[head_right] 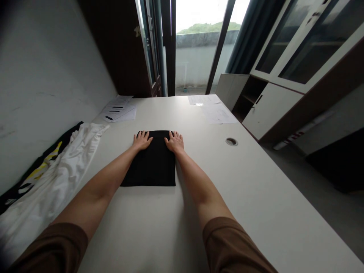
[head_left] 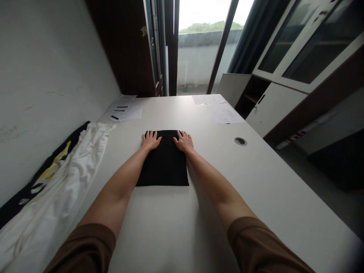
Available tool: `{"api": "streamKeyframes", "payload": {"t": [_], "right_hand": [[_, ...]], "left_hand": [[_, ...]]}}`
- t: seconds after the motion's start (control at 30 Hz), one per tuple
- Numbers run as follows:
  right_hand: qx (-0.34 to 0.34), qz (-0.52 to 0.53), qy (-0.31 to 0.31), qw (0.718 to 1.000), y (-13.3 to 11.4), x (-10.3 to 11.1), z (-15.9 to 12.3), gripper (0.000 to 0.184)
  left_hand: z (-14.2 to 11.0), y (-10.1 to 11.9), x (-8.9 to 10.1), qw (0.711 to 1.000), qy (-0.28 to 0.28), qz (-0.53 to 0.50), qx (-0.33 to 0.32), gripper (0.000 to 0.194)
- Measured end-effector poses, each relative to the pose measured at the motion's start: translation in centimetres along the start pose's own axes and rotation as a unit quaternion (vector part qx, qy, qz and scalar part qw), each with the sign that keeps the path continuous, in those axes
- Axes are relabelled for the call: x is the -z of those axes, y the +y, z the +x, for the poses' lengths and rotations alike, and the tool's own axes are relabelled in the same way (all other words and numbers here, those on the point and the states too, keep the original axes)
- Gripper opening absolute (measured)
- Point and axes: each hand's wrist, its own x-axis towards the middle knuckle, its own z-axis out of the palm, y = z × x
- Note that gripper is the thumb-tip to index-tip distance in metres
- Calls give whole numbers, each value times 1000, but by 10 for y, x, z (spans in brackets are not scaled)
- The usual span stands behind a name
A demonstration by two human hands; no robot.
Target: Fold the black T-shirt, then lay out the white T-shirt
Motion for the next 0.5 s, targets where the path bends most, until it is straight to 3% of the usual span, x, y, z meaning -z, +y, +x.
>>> {"api": "streamKeyframes", "payload": {"t": [0.1, 0.2, 0.33, 0.5], "right_hand": [[-1, 1, 5, 1000, 0, 0, 0, 74], [-3, 1, 1, 1000, 0, 1, 0, 72], [-1, 0, -7, 1000, -1, -1, -1, 71], [-4, 15, -10, 1000, 2, 0, 4, 71]], "left_hand": [[-24, 14, -5, 1000, 23, 2, -4, 77], [-58, 15, -13, 998, 38, -2, -51, 74], [-98, -19, -18, 993, 53, 3, -101, 68], [-123, -52, -20, 996, 69, 4, -51, 67]]}}
